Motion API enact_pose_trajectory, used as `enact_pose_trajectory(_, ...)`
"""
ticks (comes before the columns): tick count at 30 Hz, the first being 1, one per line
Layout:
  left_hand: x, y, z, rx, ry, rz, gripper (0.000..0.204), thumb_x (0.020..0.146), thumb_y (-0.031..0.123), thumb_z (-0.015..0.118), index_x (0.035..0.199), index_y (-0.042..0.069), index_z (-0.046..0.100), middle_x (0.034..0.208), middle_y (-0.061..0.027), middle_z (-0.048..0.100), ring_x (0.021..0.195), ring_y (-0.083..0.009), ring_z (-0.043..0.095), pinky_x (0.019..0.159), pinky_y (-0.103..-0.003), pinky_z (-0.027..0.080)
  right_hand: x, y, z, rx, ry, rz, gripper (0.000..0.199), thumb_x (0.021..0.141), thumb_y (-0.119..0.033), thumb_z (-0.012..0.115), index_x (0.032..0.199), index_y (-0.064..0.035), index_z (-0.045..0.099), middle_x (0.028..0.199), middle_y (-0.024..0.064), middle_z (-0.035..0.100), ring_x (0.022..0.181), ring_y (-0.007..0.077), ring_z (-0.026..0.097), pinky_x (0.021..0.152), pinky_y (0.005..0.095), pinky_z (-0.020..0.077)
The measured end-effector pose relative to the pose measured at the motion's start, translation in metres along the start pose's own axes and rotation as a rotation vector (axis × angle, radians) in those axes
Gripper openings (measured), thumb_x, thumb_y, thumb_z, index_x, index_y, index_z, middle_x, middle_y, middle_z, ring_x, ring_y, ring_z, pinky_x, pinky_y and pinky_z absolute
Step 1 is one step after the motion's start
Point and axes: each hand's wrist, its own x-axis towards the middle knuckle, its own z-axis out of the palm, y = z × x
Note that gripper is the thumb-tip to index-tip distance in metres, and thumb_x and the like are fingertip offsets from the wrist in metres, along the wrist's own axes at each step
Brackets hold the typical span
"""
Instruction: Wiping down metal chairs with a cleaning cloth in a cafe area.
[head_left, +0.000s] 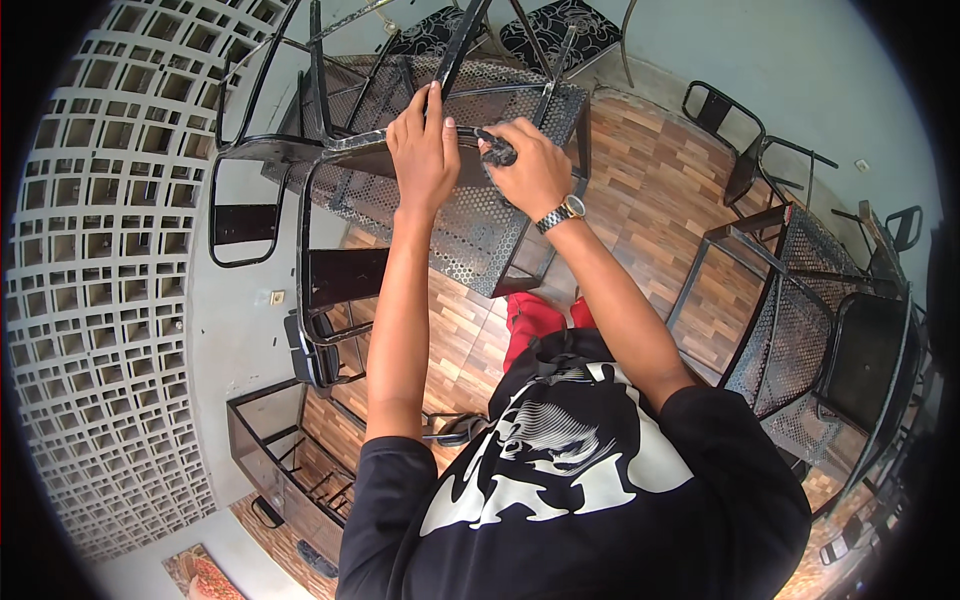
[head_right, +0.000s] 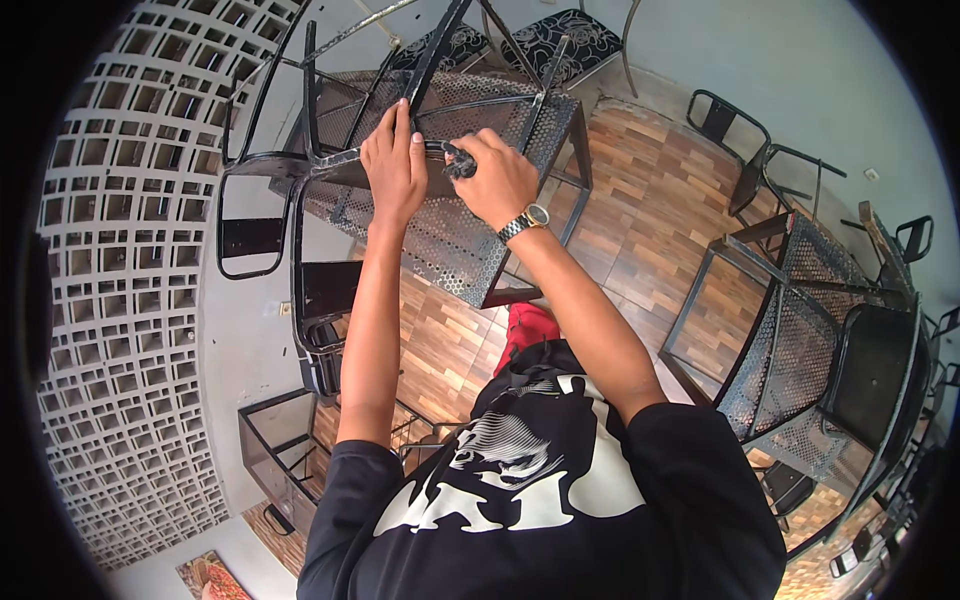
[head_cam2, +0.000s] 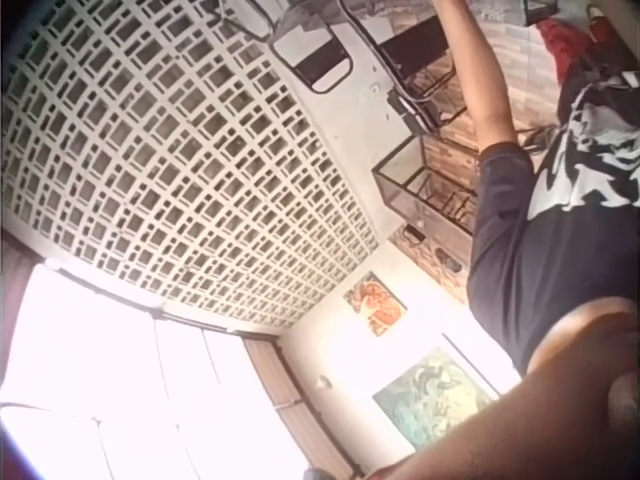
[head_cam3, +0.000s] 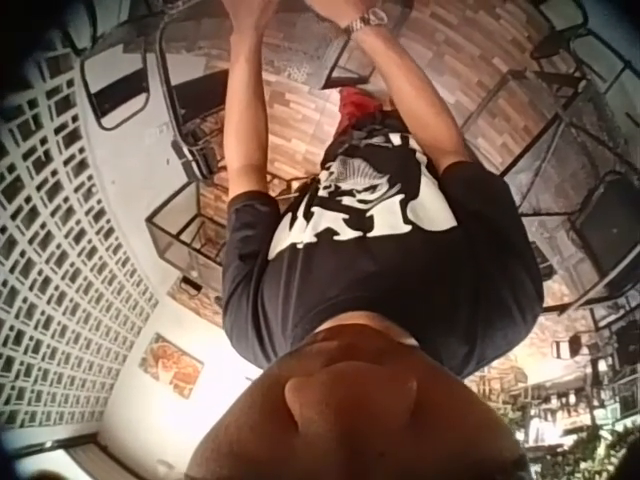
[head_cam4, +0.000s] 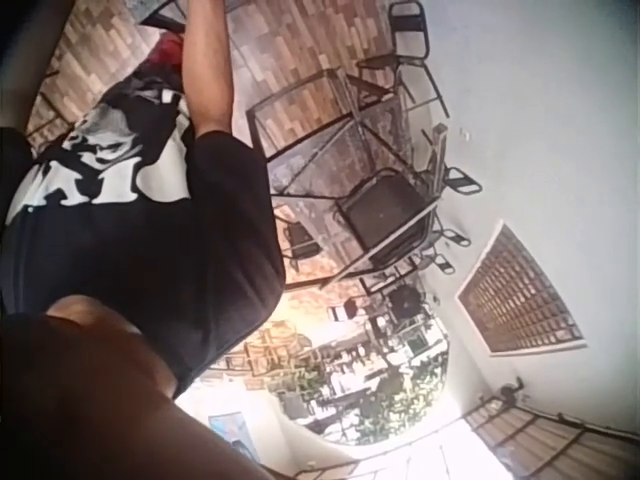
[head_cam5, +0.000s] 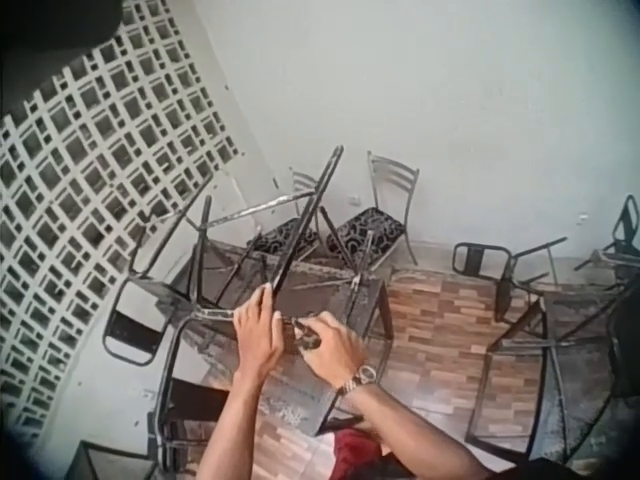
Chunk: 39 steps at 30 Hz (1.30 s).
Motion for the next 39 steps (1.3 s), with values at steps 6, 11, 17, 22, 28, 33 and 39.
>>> enact_pose_trajectory(6,0.003,-0.004,-0.006,-0.079,0.009,0.023,0.048,0.099,0.014,0.050,0.145,0.003,0.048,0.143,-0.0133,0.052,0.125,-0.0302,0.051,0.108,-0.044,0.033,0.008,-0.013,-0.002,-0.082,-0.048,-0.097,0.035,0.078,-0.020,0.074,0.112,-0.0196,0.071,0.103,0.0033,0.067,0.090,0.0317,0.068,0.073,0.0436,0.0550)
enact_pose_trajectory(11,0.009,-0.014,-0.022,-0.228,-0.027,0.009,0.044,0.094,0.007,0.053,0.138,0.005,0.056,0.134,-0.0129,0.061,0.128,-0.0328,0.054,0.107,-0.046,0.039,0.013,-0.014,0.001,-0.132,-0.062,-0.112,0.037,0.077,-0.019,0.074,0.114,-0.0183,0.072,0.104,0.0030,0.067,0.091,0.0309,0.068,0.073,0.0429,0.0552)
enact_pose_trajectory(17,-0.011,-0.047,-0.028,-0.112,0.007,0.051,0.038,0.098,0.012,0.055,0.135,0.007,0.060,0.130,-0.0128,0.062,0.131,-0.0356,0.050,0.112,-0.051,0.035,0.015,-0.019,-0.014,-0.196,-0.159,-0.037,0.034,0.077,-0.021,0.072,0.111,-0.0171,0.074,0.103,0.0061,0.065,0.094,0.0319,0.068,0.077,0.0460,0.0556)
enact_pose_trajectory(22,-0.011,-0.045,-0.019,-0.171,0.033,0.068,0.038,0.099,0.013,0.054,0.136,0.007,0.059,0.129,-0.0121,0.061,0.127,-0.0329,0.052,0.111,-0.049,0.035,0.026,-0.041,-0.005,-0.380,-0.137,-0.188,0.036,0.074,-0.017,0.072,0.110,-0.0163,0.075,0.106,0.0034,0.064,0.096,0.0293,0.066,0.079,0.0424,0.0561)
enact_pose_trajectory(28,-0.013,-0.044,-0.009,-0.262,0.104,0.032,0.037,0.099,0.014,0.050,0.134,0.005,0.059,0.130,-0.0128,0.060,0.126,-0.0322,0.052,0.111,-0.048,0.033,0.037,-0.060,0.018,-0.501,-0.143,-0.419,0.023,0.072,-0.015,0.076,0.095,-0.0095,0.074,0.107,0.0062,0.063,0.099,0.0300,0.066,0.073,0.0415,0.0610)
enact_pose_trajectory(33,-0.014,-0.050,-0.015,-0.347,0.095,0.051,0.043,0.093,0.011,0.049,0.134,0.004,0.059,0.130,-0.0149,0.061,0.128,-0.0324,0.051,0.112,-0.048,0.032,0.031,-0.058,0.009,-0.478,-0.169,-0.356,0.039,0.072,-0.008,0.068,0.110,-0.0172,0.075,0.104,0.0019,0.062,0.093,0.0286,0.065,0.076,0.0421,0.0573)
enact_pose_trajectory(39,-0.009,-0.051,-0.018,-0.397,0.137,0.064,0.053,0.081,0.011,0.048,0.132,0.004,0.060,0.130,-0.0149,0.060,0.129,-0.0332,0.050,0.114,-0.048,0.030,0.027,-0.052,0.002,-0.486,-0.146,-0.325,0.040,0.073,-0.009,0.067,0.112,-0.0166,0.073,0.104,0.0025,0.062,0.093,0.0292,0.064,0.079,0.0425,0.0551)
